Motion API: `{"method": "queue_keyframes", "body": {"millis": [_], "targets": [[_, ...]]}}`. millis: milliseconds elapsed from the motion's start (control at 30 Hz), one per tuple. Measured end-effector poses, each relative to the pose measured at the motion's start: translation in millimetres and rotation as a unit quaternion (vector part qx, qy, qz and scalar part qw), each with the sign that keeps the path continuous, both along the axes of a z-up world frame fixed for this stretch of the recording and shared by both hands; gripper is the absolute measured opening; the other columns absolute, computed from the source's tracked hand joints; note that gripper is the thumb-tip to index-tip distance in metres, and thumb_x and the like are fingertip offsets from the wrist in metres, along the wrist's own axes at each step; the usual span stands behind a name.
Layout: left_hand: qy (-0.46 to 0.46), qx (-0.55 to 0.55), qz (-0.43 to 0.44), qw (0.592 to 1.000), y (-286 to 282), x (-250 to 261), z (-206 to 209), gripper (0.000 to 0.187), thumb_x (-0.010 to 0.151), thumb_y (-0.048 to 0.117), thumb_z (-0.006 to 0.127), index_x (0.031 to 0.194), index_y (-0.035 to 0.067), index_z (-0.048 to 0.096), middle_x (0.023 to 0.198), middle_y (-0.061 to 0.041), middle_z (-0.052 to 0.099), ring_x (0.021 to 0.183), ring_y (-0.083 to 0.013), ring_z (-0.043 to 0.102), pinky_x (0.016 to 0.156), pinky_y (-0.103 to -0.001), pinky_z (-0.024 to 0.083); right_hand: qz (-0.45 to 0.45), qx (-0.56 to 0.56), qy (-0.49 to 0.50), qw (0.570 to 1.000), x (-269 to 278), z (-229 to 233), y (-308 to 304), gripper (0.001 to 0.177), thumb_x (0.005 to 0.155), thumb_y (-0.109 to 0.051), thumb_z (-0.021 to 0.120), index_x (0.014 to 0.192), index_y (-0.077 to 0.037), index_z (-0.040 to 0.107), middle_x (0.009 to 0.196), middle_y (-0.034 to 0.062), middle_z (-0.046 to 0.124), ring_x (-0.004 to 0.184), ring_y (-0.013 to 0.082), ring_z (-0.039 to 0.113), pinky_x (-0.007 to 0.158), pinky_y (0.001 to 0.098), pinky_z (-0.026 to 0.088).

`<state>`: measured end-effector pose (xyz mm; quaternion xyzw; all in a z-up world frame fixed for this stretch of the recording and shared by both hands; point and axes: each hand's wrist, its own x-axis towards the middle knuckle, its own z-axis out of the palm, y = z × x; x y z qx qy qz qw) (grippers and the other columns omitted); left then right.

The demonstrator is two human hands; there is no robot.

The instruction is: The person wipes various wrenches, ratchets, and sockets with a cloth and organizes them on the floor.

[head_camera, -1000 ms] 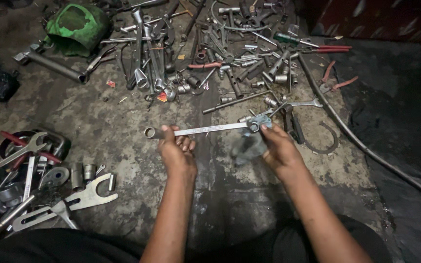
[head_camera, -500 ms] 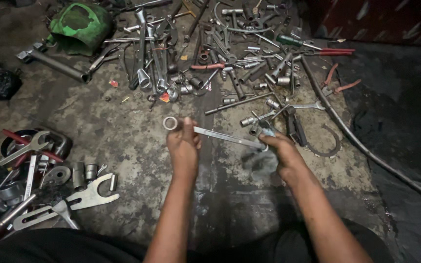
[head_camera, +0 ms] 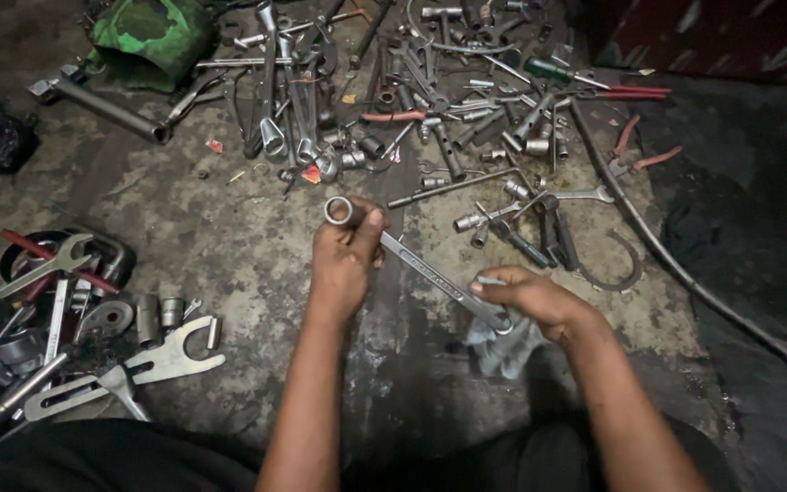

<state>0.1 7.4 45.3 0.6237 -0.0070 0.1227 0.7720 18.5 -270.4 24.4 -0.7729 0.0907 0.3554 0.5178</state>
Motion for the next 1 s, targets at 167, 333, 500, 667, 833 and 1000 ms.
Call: {"method": "queue_keyframes", "body": {"millis": [167,333,500,667,833,1000], "targets": [[0.004,-0.083,-0.02,0.996,-2.5,0.9,-11.5,0.015,0.101,0.02,0.065,0.097,0.006,0.061,0.078,0.0,0.062,0.061,-0.0073,0.052,0.053,-0.026,0.044,0.072,-0.063,0.008,0.995,5.6,-13.7,-8.4,0.048,0.089,-0.034,0.073,0.133,-0.017,0.065,0.131,0.0027,0.067,0.126,0.0165,0.053,0.104,0.0358,0.037],[0.08,-0.097,0.12,0.985,8.0,4.9,-28.3,0.033,0.103,0.035,0.064,0.088,0.006,0.064,0.062,0.004,0.045,0.046,-0.0052,0.036,0.041,-0.025,0.025,-0.112,0.213,-0.095,0.966,15.2,-35.3,-13.8,0.033,0.102,-0.03,0.069,0.115,0.0,0.07,0.105,0.0109,0.07,0.098,0.0238,0.062,0.088,0.0379,0.047],[0.062,-0.124,0.269,0.953,12.3,7.9,-40.8,0.039,0.106,0.042,0.056,0.088,0.008,0.061,0.062,0.004,0.045,0.048,-0.006,0.037,0.042,-0.026,0.027,-0.25,0.313,-0.14,0.905,18.7,-38.4,3.7,0.029,0.1,-0.027,0.065,0.119,-0.005,0.071,0.111,0.0017,0.071,0.102,0.0135,0.064,0.092,0.0301,0.049],[0.013,-0.144,0.486,0.862,34.1,5.5,-46.8,0.046,0.107,0.045,0.051,0.088,0.004,0.059,0.076,0.003,0.061,0.06,-0.008,0.055,0.049,-0.025,0.046,-0.292,0.364,-0.118,0.876,17.7,-34.8,-1.5,0.032,0.099,-0.029,0.061,0.123,-0.008,0.066,0.112,0.0033,0.071,0.103,0.018,0.067,0.091,0.035,0.052],[-0.106,-0.209,0.578,0.781,112.1,-25.8,2.5,0.049,0.112,0.043,0.057,0.108,-0.005,0.058,0.084,-0.007,0.056,0.062,-0.013,0.05,0.049,-0.026,0.041,-0.305,0.371,-0.154,0.864,23.0,-29.0,-12.1,0.03,0.101,-0.028,0.06,0.123,-0.008,0.067,0.112,0.0023,0.072,0.102,0.0168,0.067,0.09,0.033,0.053],[-0.132,-0.077,0.606,0.781,138.0,-61.0,39.3,0.059,0.104,0.051,0.054,0.133,0.002,0.041,0.114,-0.013,0.068,0.072,-0.0153,0.074,0.045,-0.028,0.051,-0.305,0.396,-0.11,0.859,17.8,-25.6,-6.0,0.025,0.104,-0.034,0.06,0.113,-0.012,0.066,0.101,0.0041,0.07,0.091,0.0199,0.067,0.082,0.0371,0.054]]}}
